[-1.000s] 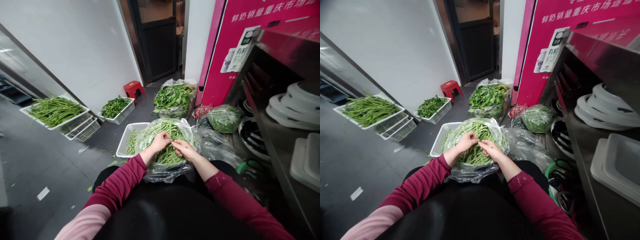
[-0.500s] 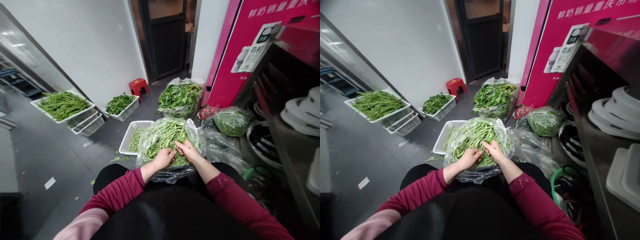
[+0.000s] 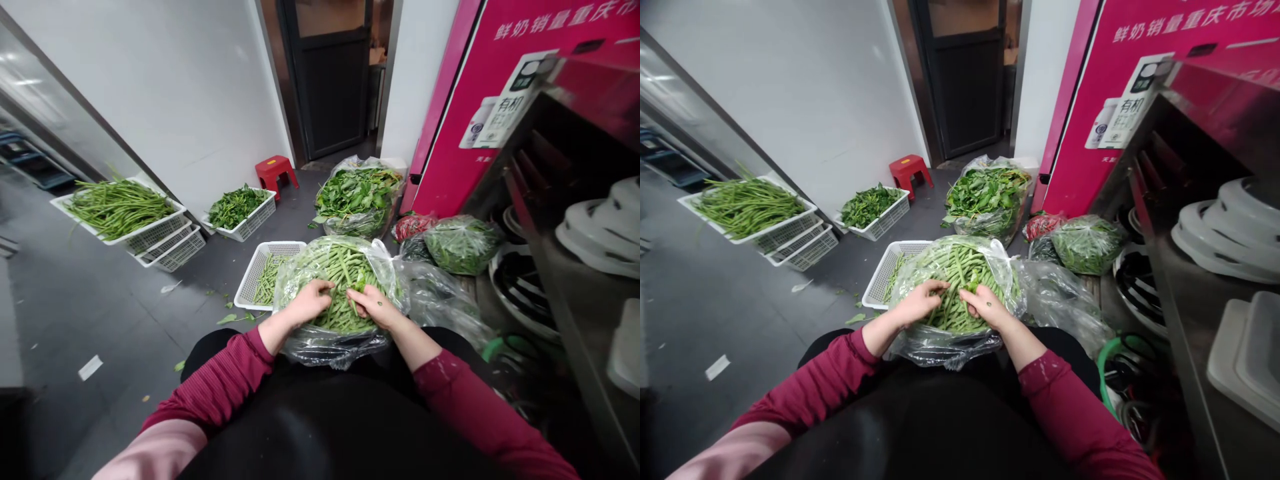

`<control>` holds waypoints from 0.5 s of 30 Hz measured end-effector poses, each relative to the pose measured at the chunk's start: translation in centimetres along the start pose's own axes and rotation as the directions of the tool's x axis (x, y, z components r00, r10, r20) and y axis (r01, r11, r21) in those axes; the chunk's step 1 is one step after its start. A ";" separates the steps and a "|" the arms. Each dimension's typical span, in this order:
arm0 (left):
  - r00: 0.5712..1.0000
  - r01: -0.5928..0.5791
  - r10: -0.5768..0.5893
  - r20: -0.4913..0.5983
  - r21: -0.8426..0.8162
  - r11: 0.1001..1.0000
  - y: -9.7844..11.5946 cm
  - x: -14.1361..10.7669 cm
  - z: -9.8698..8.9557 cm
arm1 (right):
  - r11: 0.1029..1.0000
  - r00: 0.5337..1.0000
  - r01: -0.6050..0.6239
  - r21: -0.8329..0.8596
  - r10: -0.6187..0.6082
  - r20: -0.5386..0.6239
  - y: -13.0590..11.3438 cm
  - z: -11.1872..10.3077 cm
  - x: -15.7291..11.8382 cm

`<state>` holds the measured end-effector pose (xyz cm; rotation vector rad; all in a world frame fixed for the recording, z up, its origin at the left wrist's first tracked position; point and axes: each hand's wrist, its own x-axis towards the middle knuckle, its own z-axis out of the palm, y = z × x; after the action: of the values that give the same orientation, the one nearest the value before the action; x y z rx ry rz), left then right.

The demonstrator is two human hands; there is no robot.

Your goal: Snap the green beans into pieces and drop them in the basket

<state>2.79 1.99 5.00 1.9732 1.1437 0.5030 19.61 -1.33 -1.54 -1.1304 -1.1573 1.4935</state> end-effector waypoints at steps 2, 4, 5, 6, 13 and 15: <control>0.978 0.203 -0.183 0.097 -0.273 0.940 -0.5 1.4 -0.4 | 0.989 1.000 0.018 -0.147 -0.015 0.021 0.0 0.3 -0.1; 0.956 0.291 -0.248 0.154 -0.449 0.845 -0.6 2.6 -0.5 | 0.959 0.998 0.062 -0.276 -0.056 0.029 0.1 0.7 0.0; 0.955 0.297 -0.257 0.149 -0.506 0.810 -0.6 3.1 -0.5 | 0.943 0.997 0.083 -0.324 -0.077 0.032 0.2 0.8 0.0; 0.957 0.286 -0.259 0.129 -0.551 0.784 -0.5 3.5 -0.5 | 0.927 0.995 0.097 -0.361 -0.094 0.025 0.3 0.9 0.0; 0.968 0.138 -0.233 -0.090 -0.587 0.798 -0.6 2.9 -1.5 | 0.924 0.906 0.120 -0.363 -0.251 -0.340 -3.5 -2.2 -0.4; 0.975 0.118 -0.202 -0.096 -0.547 0.829 -0.4 2.3 -1.6 | 0.908 0.839 0.186 -0.375 -0.346 -0.420 -6.6 -4.3 1.0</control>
<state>2.73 4.78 5.53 1.3547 1.0975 0.7978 24.43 1.26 4.21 -1.3914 -1.1663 0.7540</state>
